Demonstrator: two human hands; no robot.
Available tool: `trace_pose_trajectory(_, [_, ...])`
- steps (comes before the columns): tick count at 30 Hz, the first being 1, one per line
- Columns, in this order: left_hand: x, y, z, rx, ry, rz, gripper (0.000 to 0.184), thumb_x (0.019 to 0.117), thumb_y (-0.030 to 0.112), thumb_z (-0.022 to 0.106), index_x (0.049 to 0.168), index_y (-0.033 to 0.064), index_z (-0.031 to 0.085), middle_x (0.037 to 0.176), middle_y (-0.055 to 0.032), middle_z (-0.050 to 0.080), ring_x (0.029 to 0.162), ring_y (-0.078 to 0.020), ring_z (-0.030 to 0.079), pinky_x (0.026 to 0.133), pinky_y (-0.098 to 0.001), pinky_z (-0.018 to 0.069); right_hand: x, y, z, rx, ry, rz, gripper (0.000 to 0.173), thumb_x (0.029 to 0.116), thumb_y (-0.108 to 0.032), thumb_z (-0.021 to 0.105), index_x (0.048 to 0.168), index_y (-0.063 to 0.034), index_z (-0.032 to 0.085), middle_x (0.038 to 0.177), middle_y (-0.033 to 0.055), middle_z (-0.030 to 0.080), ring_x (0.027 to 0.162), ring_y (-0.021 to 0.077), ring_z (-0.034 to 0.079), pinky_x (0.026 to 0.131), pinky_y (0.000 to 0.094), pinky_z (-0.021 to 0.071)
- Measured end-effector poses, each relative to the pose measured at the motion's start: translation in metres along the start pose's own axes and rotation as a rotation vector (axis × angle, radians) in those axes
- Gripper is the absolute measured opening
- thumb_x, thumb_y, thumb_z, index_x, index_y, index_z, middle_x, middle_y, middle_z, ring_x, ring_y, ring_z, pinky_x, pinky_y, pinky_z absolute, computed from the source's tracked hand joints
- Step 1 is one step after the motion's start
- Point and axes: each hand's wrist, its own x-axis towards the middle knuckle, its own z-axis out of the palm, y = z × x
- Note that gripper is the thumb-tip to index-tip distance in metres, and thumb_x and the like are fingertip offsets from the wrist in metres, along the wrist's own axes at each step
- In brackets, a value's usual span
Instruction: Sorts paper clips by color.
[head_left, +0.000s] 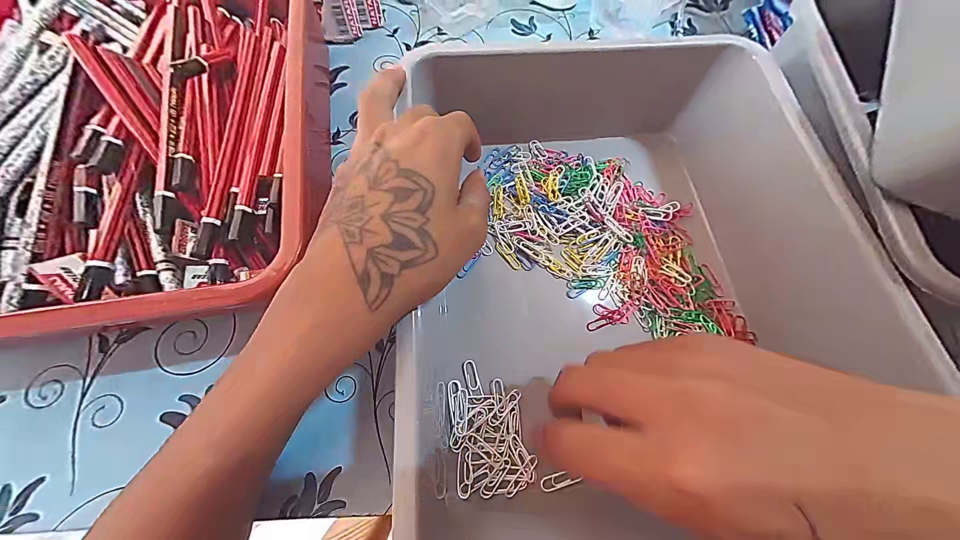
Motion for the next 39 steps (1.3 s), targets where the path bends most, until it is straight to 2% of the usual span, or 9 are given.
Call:
trace_pose_trajectory(3, [-0.001,-0.001,0.002,0.002,0.014,0.023,0.034,0.1010,0.021,0.049,0.122,0.0024,0.068,0.125,-0.0212,0.067,0.146,-0.0462,0.036,0.121,-0.0568,0.0215,0.000,0.003,0.012,-0.164,-0.072,0.178,0.033,0.1003,-0.021,0.049,0.123,-0.0056,0.066,0.097,0.0107,0.064,0.072,0.0239,0.066,0.051,0.0325,0.0484])
trace_pose_trajectory(8, [-0.005,-0.003,0.005,-0.036,0.065,0.078,0.031,0.1010,0.017,0.051,0.117,-0.0014,0.068,0.118,-0.0244,0.068,0.140,-0.0521,0.040,0.119,-0.0623,0.0242,0.011,-0.016,0.007,0.244,-0.153,0.148,0.032,0.0953,0.000,0.057,0.126,0.0071,0.063,0.116,0.0245,0.065,0.086,0.0333,0.071,0.063,0.0380,0.0578])
trace_pose_trajectory(11, [-0.006,-0.005,0.007,-0.022,0.077,0.081,0.031,0.1010,0.020,0.051,0.116,0.0002,0.069,0.118,-0.0236,0.068,0.141,-0.0529,0.038,0.115,-0.0641,0.0289,0.019,-0.014,0.011,0.051,-0.008,0.149,0.030,0.0932,-0.001,0.056,0.121,0.0048,0.066,0.109,0.0204,0.068,0.079,0.0290,0.071,0.058,0.0342,0.0561])
trace_pose_trajectory(16, [-0.012,-0.005,0.006,-0.041,0.074,0.114,0.030,0.1012,0.018,0.051,0.118,-0.0006,0.068,0.119,-0.0235,0.067,0.139,-0.0519,0.042,0.117,-0.0646,0.0258,0.033,0.002,0.007,0.115,-0.214,0.161,0.045,0.0839,-0.001,0.074,0.127,0.0051,0.061,0.127,0.0248,0.060,0.104,0.0382,0.066,0.074,0.0439,0.0559])
trace_pose_trajectory(21, [-0.010,-0.003,0.007,-0.052,0.095,0.101,0.029,0.0996,0.017,0.054,0.116,-0.0010,0.069,0.116,-0.0220,0.069,0.139,-0.0513,0.042,0.117,-0.0631,0.0282,0.029,0.008,0.008,-0.077,0.009,0.080,0.026,0.0819,-0.001,0.064,0.107,-0.0035,0.070,0.106,0.0143,0.071,0.087,0.0301,0.071,0.062,0.0398,0.0552])
trace_pose_trajectory(24, [-0.010,-0.003,0.008,-0.043,0.103,0.105,0.029,0.0994,0.019,0.054,0.115,-0.0001,0.069,0.116,-0.0214,0.069,0.139,-0.0513,0.042,0.115,-0.0637,0.0300,0.020,0.035,0.000,-0.270,0.056,0.246,0.016,0.0947,-0.015,0.057,0.097,-0.0093,0.072,0.081,0.0044,0.065,0.069,0.0203,0.066,0.052,0.0332,0.0489])
trace_pose_trajectory(32, [-0.010,-0.001,0.011,-0.234,0.178,0.078,0.023,0.0967,0.011,0.056,0.112,0.0031,0.071,0.112,-0.0182,0.070,0.135,-0.0460,0.047,0.119,-0.0616,0.0228,0.023,0.067,-0.008,-0.170,-0.090,0.462,0.019,0.0989,-0.025,0.063,0.104,-0.0072,0.068,0.086,0.0049,0.063,0.072,0.0182,0.065,0.057,0.0340,0.0492])
trace_pose_trajectory(35, [-0.011,0.004,0.010,-0.478,0.259,-0.040,0.033,0.0910,-0.008,0.051,0.112,0.0072,0.070,0.134,-0.0187,0.061,0.142,-0.0400,0.041,0.112,-0.0572,0.0350,0.020,0.074,-0.014,-0.158,-0.086,0.457,0.015,0.0977,-0.019,0.060,0.102,-0.0085,0.070,0.086,0.0037,0.063,0.074,0.0165,0.065,0.059,0.0323,0.0496])
trace_pose_trajectory(39, [-0.008,0.005,0.019,-0.749,0.422,-0.095,0.040,0.0796,-0.018,0.044,0.095,0.0101,0.068,0.134,-0.0035,0.066,0.138,-0.0218,0.050,0.114,-0.0450,0.0389,0.012,0.085,-0.023,-0.167,0.008,0.418,0.016,0.0963,-0.022,0.056,0.096,-0.0125,0.070,0.083,-0.0009,0.063,0.070,0.0100,0.061,0.056,0.0270,0.0465])
